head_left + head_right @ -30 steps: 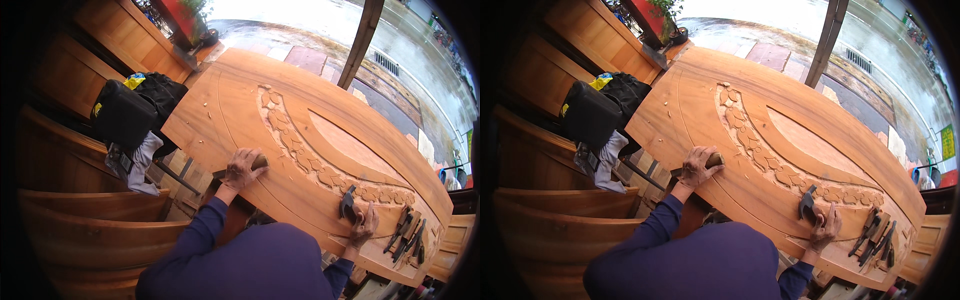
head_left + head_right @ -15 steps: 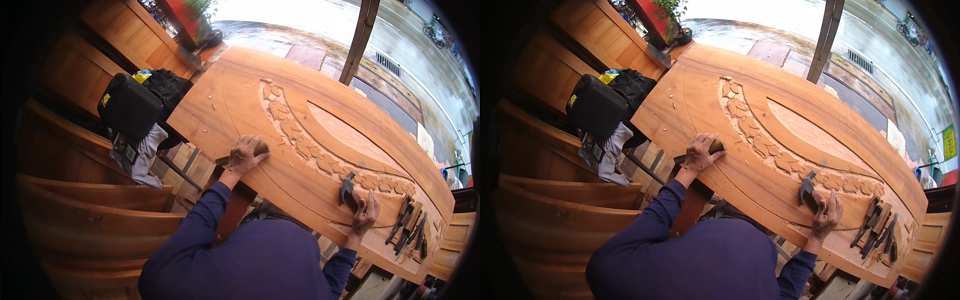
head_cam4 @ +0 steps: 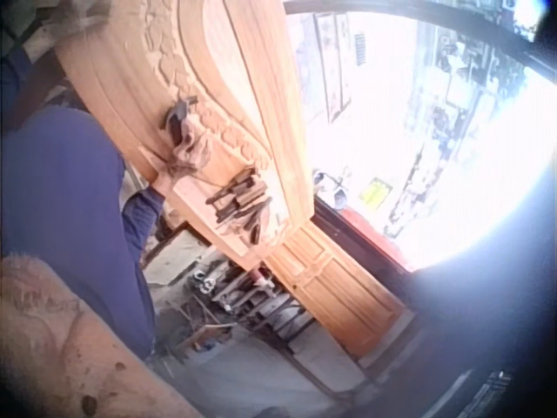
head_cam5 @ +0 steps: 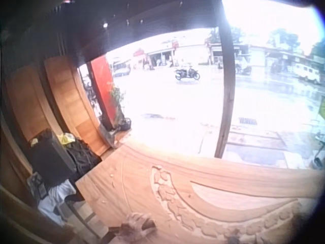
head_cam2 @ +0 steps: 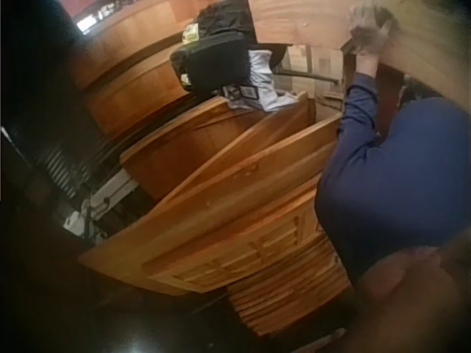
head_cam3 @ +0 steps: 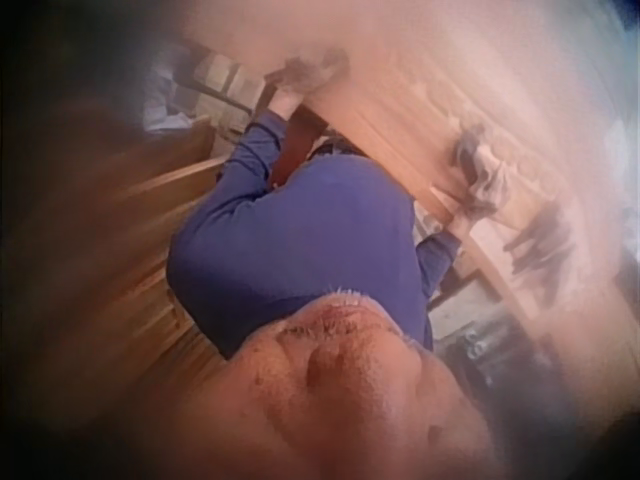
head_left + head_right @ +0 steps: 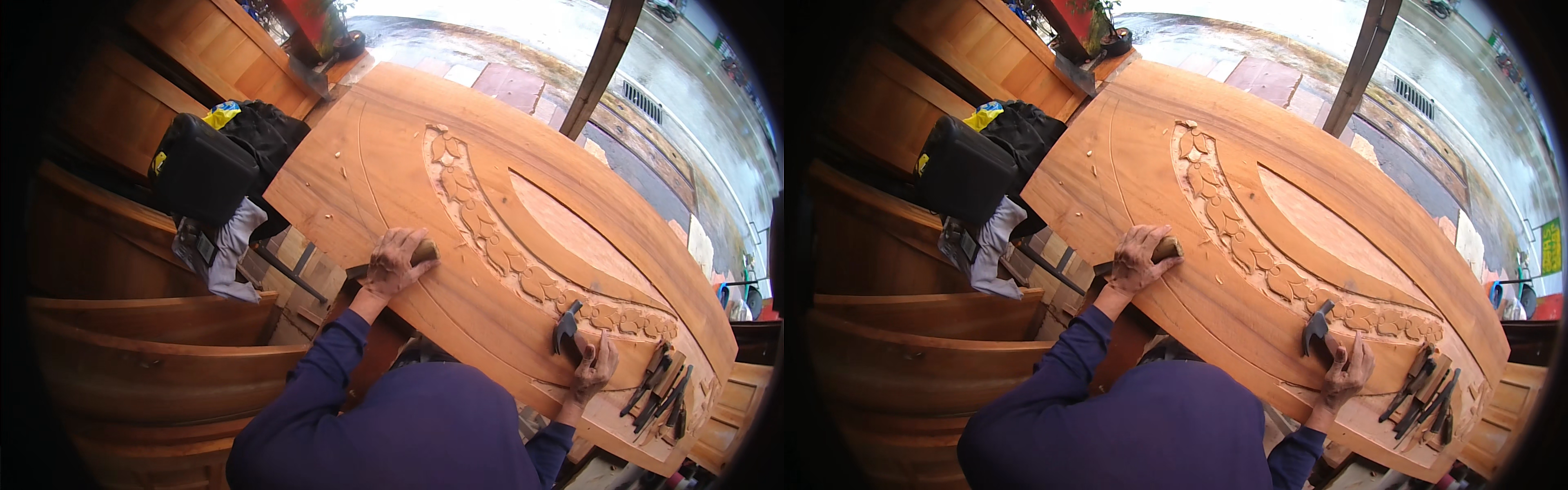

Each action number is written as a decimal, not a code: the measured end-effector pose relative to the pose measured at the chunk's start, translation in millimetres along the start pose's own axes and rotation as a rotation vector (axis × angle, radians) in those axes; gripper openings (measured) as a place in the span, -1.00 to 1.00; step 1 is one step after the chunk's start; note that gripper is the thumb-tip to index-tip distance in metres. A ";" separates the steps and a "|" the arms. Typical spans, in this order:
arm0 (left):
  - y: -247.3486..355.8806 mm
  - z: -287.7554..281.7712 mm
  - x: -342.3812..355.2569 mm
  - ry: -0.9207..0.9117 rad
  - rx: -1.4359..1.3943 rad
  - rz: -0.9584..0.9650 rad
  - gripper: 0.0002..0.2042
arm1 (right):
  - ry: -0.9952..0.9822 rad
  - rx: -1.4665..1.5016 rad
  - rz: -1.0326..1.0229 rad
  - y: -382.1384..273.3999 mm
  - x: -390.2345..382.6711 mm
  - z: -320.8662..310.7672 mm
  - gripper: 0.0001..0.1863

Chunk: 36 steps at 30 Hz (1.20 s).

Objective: The person carves a decorative pattern into a wood panel using a chisel and a hammer. They strike the chisel with the hammer to remove small wood chips and define the floral-style design.

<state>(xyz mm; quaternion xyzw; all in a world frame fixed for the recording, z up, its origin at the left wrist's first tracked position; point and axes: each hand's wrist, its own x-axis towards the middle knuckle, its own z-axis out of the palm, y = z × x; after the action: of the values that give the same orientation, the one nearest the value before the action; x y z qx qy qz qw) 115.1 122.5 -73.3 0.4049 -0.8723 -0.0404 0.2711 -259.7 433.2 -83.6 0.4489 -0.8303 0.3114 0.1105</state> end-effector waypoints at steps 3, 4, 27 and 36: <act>-2.4 0.6 0.7 -0.002 0.005 -0.008 -0.36 | -0.011 -0.013 -0.002 5.8 -1.2 2.7 -0.39; -2.6 1.0 1.3 -0.002 0.009 -0.007 -0.35 | -0.012 -0.016 -0.002 6.6 -1.5 3.4 -0.39; -9.3 2.7 -5.8 -0.001 -0.041 -0.024 -0.36 | -0.044 -0.098 0.007 6.5 -4.1 6.7 -0.47; -2.2 3.0 17.2 -0.002 -0.116 0.015 -0.44 | 0.042 -0.039 0.006 10.4 -6.9 8.8 -0.53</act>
<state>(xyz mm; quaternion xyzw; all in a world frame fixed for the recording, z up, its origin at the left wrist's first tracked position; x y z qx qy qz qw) 106.1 108.1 -68.9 0.3820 -0.8718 -0.0892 0.2933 -263.4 436.6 -98.0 0.4374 -0.8351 0.3047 0.1359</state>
